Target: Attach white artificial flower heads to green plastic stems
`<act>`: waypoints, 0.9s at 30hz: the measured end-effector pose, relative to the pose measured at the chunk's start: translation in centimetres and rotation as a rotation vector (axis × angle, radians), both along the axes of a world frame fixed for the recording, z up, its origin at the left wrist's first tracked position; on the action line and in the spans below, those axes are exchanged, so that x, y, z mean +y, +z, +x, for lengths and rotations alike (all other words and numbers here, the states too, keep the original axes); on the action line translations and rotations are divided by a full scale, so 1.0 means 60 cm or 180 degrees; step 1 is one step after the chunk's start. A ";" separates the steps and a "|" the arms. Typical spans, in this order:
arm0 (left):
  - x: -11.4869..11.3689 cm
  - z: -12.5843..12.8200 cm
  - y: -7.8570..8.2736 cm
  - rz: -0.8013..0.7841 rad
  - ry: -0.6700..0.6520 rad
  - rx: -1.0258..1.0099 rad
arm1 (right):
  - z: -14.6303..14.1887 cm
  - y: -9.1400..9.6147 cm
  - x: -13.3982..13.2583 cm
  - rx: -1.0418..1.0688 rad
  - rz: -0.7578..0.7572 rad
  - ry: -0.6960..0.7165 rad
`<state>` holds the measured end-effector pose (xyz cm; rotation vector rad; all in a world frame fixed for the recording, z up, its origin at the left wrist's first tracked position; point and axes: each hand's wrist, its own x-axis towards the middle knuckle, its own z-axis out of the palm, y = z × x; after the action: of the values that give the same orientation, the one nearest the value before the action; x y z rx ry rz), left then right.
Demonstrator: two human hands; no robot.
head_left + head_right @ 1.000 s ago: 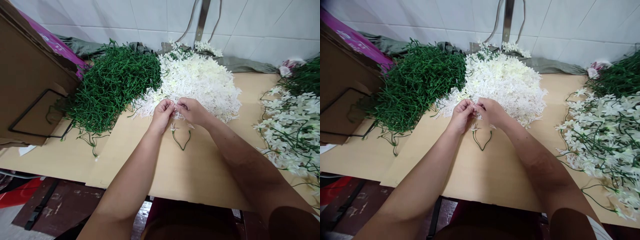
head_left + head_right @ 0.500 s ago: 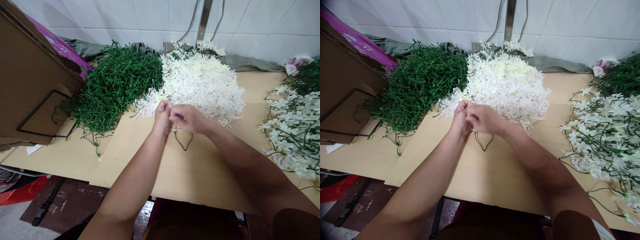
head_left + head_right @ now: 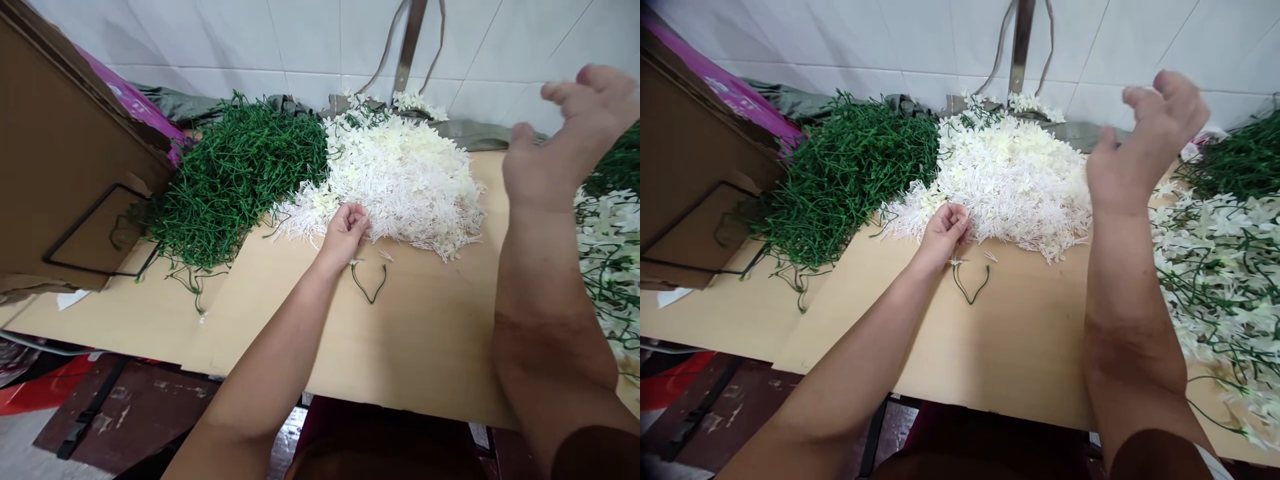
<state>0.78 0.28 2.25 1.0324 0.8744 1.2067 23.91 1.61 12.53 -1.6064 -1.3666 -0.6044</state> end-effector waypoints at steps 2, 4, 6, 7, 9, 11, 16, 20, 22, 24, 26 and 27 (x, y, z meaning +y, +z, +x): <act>0.001 -0.001 0.001 0.0044 -0.0061 -0.0044 | -0.025 -0.012 0.001 0.0208 -0.0574 0.0350; 0.002 -0.005 0.002 0.0075 -0.0010 -0.0166 | -0.075 -0.035 -0.002 0.0642 -0.1187 0.1404; 0.004 -0.011 0.003 0.0058 0.0101 -0.0313 | -0.124 -0.063 -0.005 0.1007 -0.1809 0.2274; 0.005 -0.014 0.003 0.0031 0.0158 -0.0375 | -0.142 -0.076 -0.005 0.1121 -0.2000 0.2629; 0.006 -0.019 0.003 -0.0045 0.0208 -0.0454 | -0.165 -0.098 -0.007 0.1347 -0.2299 0.3215; 0.008 -0.021 0.001 -0.0091 0.0174 -0.0497 | -0.172 -0.109 -0.009 0.1655 -0.2429 0.3572; 0.004 -0.019 0.000 -0.0026 0.0160 -0.0556 | -0.172 -0.098 0.000 0.1867 -0.1894 0.3265; -0.010 -0.013 -0.003 0.0598 -0.0080 -0.0026 | -0.203 -0.081 0.034 0.1405 -0.1934 0.3230; -0.019 -0.006 -0.009 0.0903 -0.0619 0.0659 | -0.233 -0.078 0.053 0.0780 -0.2385 0.3260; -0.027 0.001 -0.017 0.1147 -0.1065 0.1247 | -0.266 -0.081 0.068 0.0011 -0.2739 0.3055; -0.029 0.006 -0.026 0.1338 -0.1132 0.1514 | -0.294 -0.088 0.078 -0.0595 -0.2929 0.2822; -0.028 0.007 -0.030 0.1387 -0.1057 0.1557 | -0.305 -0.092 0.082 -0.0797 -0.2950 0.2731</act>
<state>1.20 -1.40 0.47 1.8020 0.7763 0.8872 5.61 6.55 7.01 -1.3700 -2.5267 0.4386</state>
